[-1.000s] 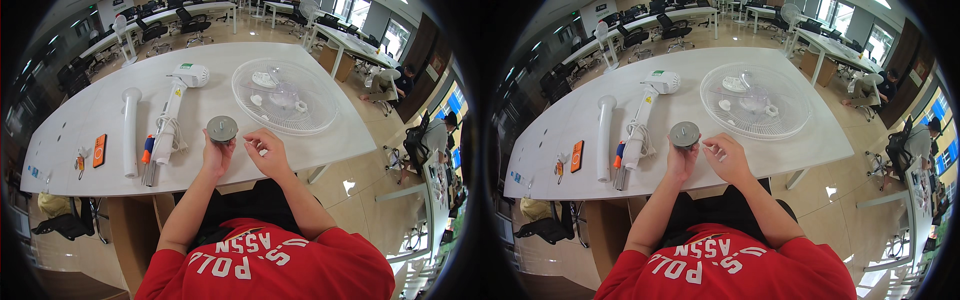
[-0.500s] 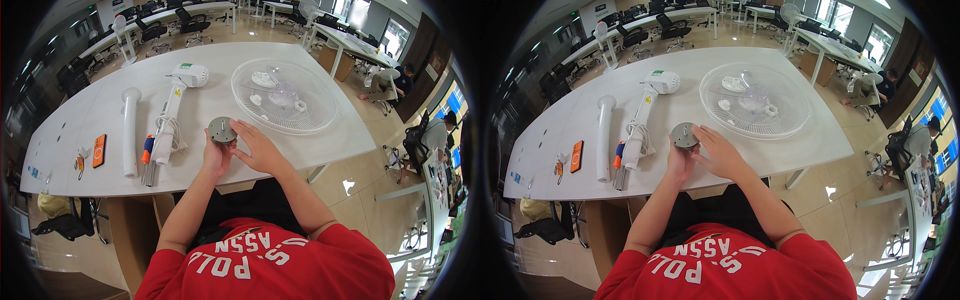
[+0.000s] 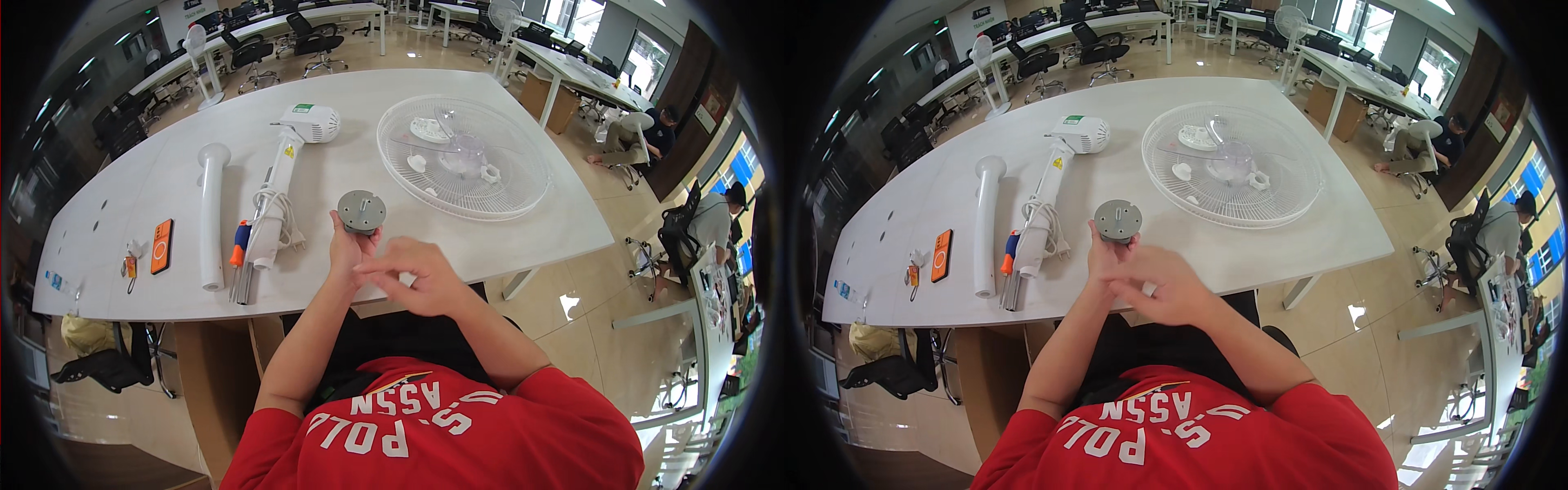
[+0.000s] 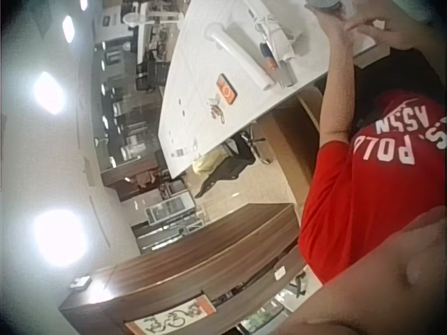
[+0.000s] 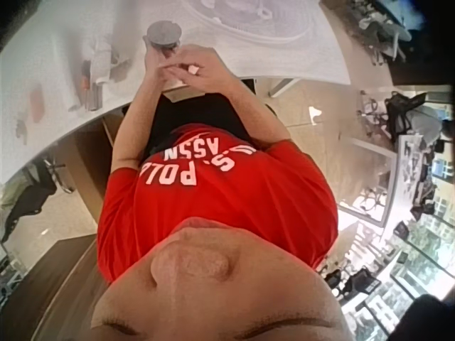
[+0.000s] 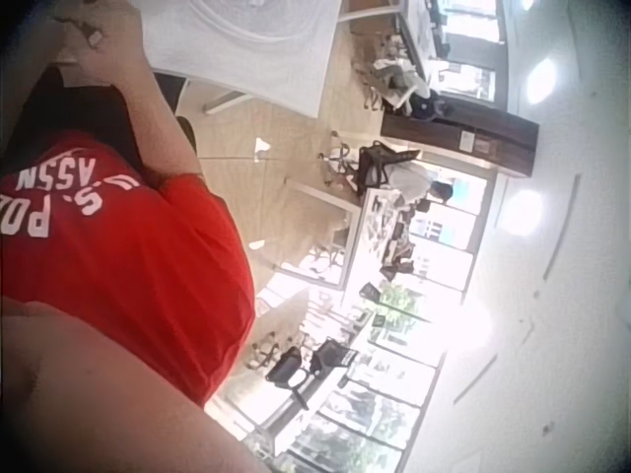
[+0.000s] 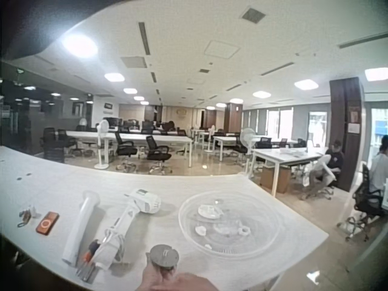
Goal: The person fits fan components together by hand, packs the fan pole, motor assembly, and grilles into a cardboard box, and closes the box.
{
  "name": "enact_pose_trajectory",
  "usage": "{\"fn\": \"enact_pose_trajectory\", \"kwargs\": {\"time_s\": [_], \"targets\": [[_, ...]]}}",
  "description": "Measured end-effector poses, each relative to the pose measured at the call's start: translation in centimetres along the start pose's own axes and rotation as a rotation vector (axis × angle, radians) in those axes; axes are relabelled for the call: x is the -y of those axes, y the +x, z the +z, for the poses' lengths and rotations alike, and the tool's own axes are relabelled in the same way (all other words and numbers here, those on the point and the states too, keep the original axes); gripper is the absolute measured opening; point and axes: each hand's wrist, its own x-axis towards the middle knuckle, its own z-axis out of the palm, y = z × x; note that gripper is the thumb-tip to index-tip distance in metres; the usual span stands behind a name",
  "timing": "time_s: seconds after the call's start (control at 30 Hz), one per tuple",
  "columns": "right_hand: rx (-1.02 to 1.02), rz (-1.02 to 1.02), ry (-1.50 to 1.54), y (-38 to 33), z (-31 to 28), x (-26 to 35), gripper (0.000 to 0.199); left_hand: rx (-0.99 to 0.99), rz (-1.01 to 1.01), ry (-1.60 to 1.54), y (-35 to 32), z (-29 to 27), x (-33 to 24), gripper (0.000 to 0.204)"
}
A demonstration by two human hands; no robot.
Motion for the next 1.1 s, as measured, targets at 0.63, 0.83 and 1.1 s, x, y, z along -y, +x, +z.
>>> {"fn": "enact_pose_trajectory", "kwargs": {"time_s": [0.63, 0.83, 1.1], "targets": [[-0.151, 0.438, -0.100, 0.9, -1.6, -4.2, 0.050, 0.026, 0.071, 0.026, -1.8, 2.7, -0.7, 0.063], [-0.104, 0.057, -0.423, 1.1, -1.4, -7.2, 0.078, 0.082, -0.032, 0.154, -2.7, 3.9, -0.7, 0.067], [-0.143, 0.243, -0.179, 1.6, -2.1, -6.3, 0.084, 0.146, -0.109, 0.244, -2.9, 3.6, -0.7, 0.069]]}}
